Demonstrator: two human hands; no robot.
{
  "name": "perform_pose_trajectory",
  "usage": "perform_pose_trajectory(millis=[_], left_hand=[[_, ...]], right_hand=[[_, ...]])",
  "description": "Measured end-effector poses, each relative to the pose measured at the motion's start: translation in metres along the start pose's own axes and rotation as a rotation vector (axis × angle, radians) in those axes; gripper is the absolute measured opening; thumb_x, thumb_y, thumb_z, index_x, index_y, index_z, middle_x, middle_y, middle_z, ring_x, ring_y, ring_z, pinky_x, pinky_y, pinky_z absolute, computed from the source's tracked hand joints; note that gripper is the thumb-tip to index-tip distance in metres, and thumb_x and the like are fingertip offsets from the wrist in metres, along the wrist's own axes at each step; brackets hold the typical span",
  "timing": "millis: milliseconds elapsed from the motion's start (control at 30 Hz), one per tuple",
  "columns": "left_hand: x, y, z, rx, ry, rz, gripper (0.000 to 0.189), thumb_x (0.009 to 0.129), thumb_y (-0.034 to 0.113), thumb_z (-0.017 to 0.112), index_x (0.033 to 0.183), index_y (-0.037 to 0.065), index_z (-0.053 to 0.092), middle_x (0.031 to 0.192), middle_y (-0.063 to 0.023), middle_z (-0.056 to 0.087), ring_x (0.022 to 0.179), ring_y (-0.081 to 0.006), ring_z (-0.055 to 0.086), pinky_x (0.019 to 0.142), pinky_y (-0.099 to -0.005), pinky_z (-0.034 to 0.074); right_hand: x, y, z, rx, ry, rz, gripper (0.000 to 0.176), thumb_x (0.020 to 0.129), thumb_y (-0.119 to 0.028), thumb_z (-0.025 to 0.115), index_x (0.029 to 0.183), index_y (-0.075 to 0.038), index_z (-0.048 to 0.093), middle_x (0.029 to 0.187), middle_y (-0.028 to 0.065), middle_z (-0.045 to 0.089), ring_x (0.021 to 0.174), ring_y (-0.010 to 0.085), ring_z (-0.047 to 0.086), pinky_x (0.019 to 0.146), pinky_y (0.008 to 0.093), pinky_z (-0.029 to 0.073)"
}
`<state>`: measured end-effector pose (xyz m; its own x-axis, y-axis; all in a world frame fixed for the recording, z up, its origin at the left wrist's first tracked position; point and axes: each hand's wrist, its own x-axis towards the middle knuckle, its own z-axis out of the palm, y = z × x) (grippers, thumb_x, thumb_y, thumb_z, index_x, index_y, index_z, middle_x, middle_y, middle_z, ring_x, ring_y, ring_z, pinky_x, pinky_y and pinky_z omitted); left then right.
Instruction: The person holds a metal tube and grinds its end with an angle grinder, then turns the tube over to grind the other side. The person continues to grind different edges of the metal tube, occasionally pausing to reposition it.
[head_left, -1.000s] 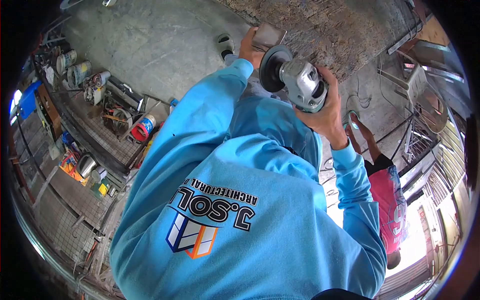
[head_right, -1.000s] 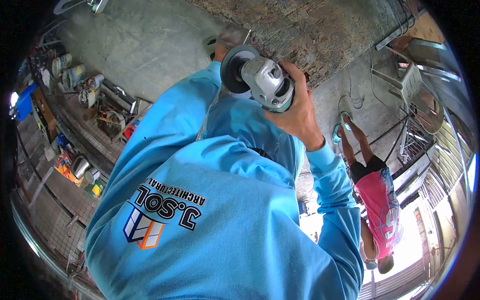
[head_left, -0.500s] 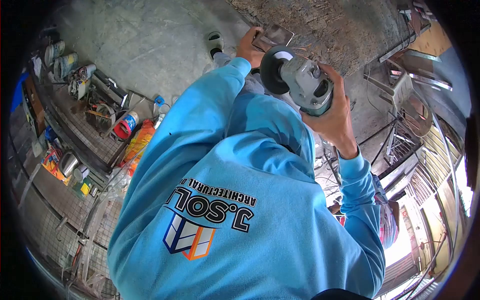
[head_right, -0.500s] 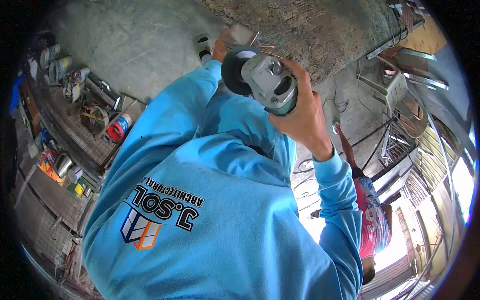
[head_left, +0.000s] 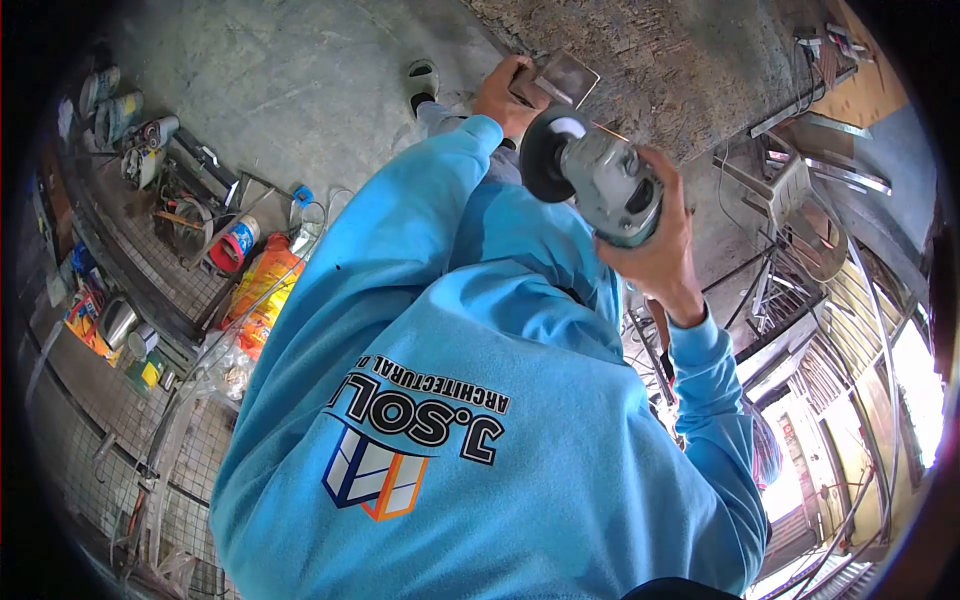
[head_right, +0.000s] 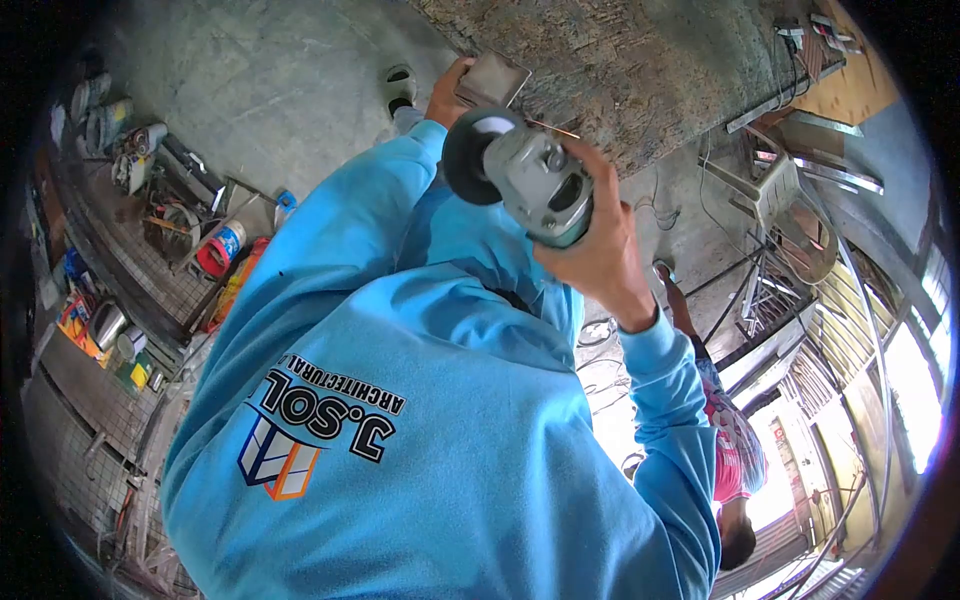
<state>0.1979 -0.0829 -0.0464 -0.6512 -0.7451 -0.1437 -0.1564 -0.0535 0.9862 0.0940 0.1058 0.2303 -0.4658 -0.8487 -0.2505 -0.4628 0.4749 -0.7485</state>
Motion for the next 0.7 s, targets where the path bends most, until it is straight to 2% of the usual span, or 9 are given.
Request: perform_pose_trajectory(millis=[133, 333, 400, 500, 567, 700], left_hand=[[-0.003, 0.013, -0.003, 0.032, -0.031, -0.01, 0.053, 0.07, 0.013, 0.088, 0.115, 0.007, 0.061, 0.1, -0.0092, 0.07, 0.094, -0.0164, 0.063, 0.086, -0.036, 0.056], [-0.009, 0.019, -0.004, 0.141, -0.023, -0.013, 0.062, 0.066, 0.014, 0.091, 0.119, 0.008, 0.059, 0.103, -0.0114, 0.069, 0.095, -0.0215, 0.066, 0.087, -0.0393, 0.057], [-0.01, 0.015, -0.003, 0.149, -0.027, -0.004, 0.064, 0.065, 0.014, 0.091, 0.12, 0.008, 0.058, 0.104, -0.0121, 0.069, 0.095, -0.0225, 0.066, 0.087, -0.0398, 0.057], [-0.008, -0.023, 0.009, 0.071, 0.04, -0.014, 0.063, 0.067, 0.014, 0.089, 0.12, 0.009, 0.057, 0.106, -0.0131, 0.069, 0.096, -0.0238, 0.066, 0.087, -0.0393, 0.056], [-0.004, -0.039, 0.013, 0.02, 0.077, -0.046, 0.057, 0.07, 0.013, 0.085, 0.119, 0.009, 0.057, 0.105, -0.0131, 0.069, 0.094, -0.0217, 0.064, 0.082, -0.0373, 0.056], [-0.009, -0.001, 0.006, 0.09, 0.053, -0.028, 0.049, 0.074, 0.011, 0.079, 0.117, 0.009, 0.056, 0.103, -0.0124, 0.069, 0.09, -0.0185, 0.062, 0.075, -0.0341, 0.056]], right_hand=[[-0.013, 0.002, 0.004, 0.062, -0.087, 0.036, 0.096, 0.064, -0.006, 0.08, 0.151, -0.015, 0.04, 0.121, 0.0222, 0.07, 0.112, 0.0439, 0.072, 0.095, 0.0447, 0.059], [-0.024, 0.021, 0.013, 0.161, -0.007, 0.06, 0.099, 0.061, -0.007, 0.083, 0.151, -0.012, 0.041, 0.129, 0.0216, 0.066, 0.118, 0.0379, 0.07, 0.1, 0.0429, 0.056], [-0.023, 0.025, 0.015, 0.142, 0.054, 0.005, 0.099, 0.06, -0.007, 0.084, 0.15, -0.009, 0.042, 0.129, 0.0209, 0.066, 0.118, 0.0355, 0.07, 0.101, 0.042, 0.055], [-0.021, 0.027, 0.017, 0.117, 0.101, -0.042, 0.099, 0.06, -0.007, 0.085, 0.15, -0.008, 0.043, 0.129, 0.0204, 0.067, 0.119, 0.0349, 0.069, 0.102, 0.0414, 0.054], [-0.02, 0.027, 0.018, 0.128, 0.108, -0.053, 0.099, 0.06, -0.007, 0.085, 0.15, -0.009, 0.043, 0.129, 0.0201, 0.067, 0.119, 0.0345, 0.069, 0.102, 0.0415, 0.054], [-0.018, 0.034, 0.021, 0.168, 0.109, -0.061, 0.099, 0.06, -0.007, 0.086, 0.149, -0.008, 0.043, 0.129, 0.0195, 0.067, 0.12, 0.0337, 0.069, 0.102, 0.0417, 0.054]])
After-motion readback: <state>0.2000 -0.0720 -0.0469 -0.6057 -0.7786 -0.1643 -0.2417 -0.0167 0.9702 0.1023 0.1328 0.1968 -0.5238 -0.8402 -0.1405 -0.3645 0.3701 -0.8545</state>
